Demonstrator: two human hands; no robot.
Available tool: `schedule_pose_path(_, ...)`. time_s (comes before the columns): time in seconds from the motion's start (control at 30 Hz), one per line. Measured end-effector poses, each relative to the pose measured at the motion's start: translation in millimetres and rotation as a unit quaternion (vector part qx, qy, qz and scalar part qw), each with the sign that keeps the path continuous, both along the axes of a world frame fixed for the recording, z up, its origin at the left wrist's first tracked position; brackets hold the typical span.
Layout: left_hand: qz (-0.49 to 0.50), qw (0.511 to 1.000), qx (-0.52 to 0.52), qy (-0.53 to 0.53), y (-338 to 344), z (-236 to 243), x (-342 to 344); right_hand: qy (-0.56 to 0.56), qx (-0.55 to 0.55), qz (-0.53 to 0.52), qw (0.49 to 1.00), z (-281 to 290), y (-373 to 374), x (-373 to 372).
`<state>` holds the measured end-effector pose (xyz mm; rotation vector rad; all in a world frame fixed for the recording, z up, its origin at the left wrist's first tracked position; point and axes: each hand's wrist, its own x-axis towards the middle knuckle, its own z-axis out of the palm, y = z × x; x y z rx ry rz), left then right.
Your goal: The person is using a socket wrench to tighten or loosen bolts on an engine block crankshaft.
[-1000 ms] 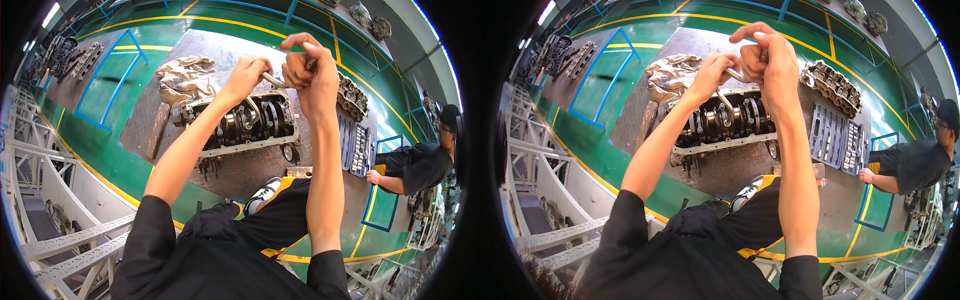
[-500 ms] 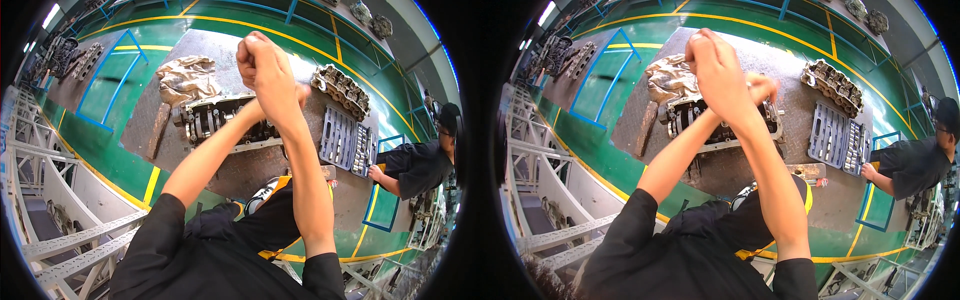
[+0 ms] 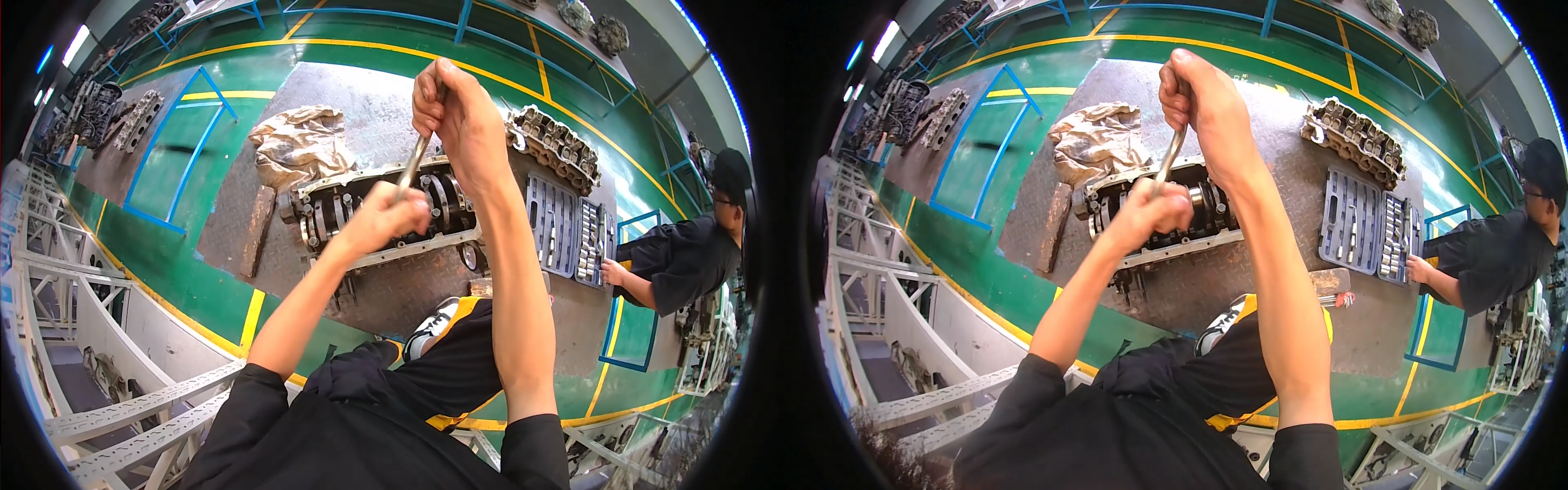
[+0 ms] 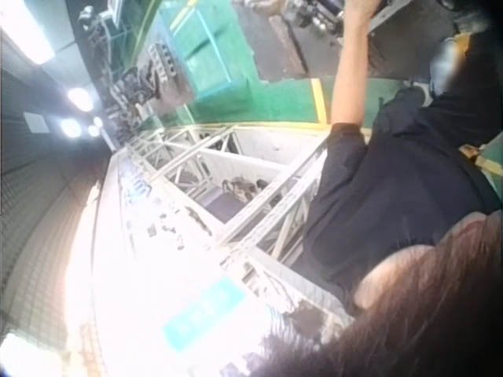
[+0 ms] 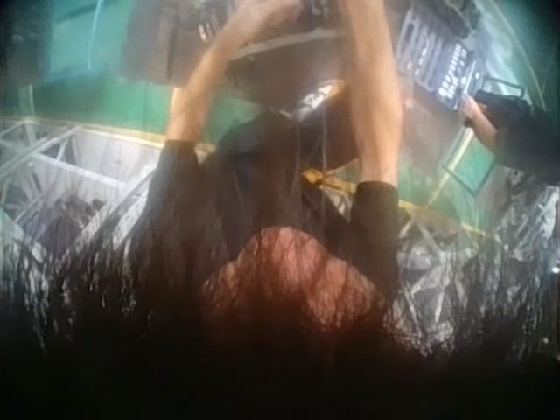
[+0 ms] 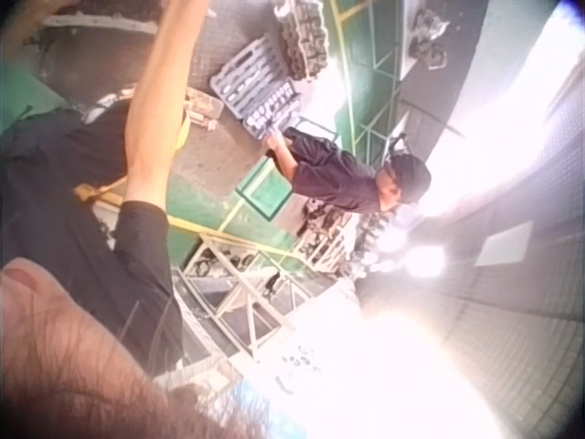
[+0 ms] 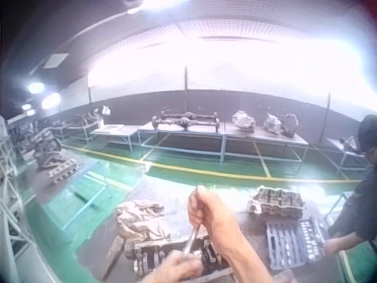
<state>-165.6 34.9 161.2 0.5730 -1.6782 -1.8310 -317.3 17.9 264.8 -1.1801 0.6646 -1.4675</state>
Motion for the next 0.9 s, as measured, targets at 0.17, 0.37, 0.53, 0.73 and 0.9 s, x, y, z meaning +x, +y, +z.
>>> schedule_pose_path(0.17,-0.065,0.998,0.020,0.010,-18,-10,-64,0.082,-0.008,-0.064,0.995,6,5,24)
schedule_pose_path(0.37,0.228,0.920,-0.314,0.047,-110,-29,-58,0.096,-0.020,-0.097,0.990,8,12,33)
schedule_pose_path(0.53,0.269,0.917,-0.290,-0.058,-49,5,-2,0.113,-0.028,-0.122,0.986,7,13,8)
schedule_pose_path(0.73,0.104,0.992,-0.070,0.020,31,-6,-35,0.216,-0.059,-0.093,0.970,8,13,17)
schedule_pose_path(0.9,0.070,0.984,-0.015,0.161,-57,0,-97,0.292,-0.101,-0.143,0.940,-4,11,43)
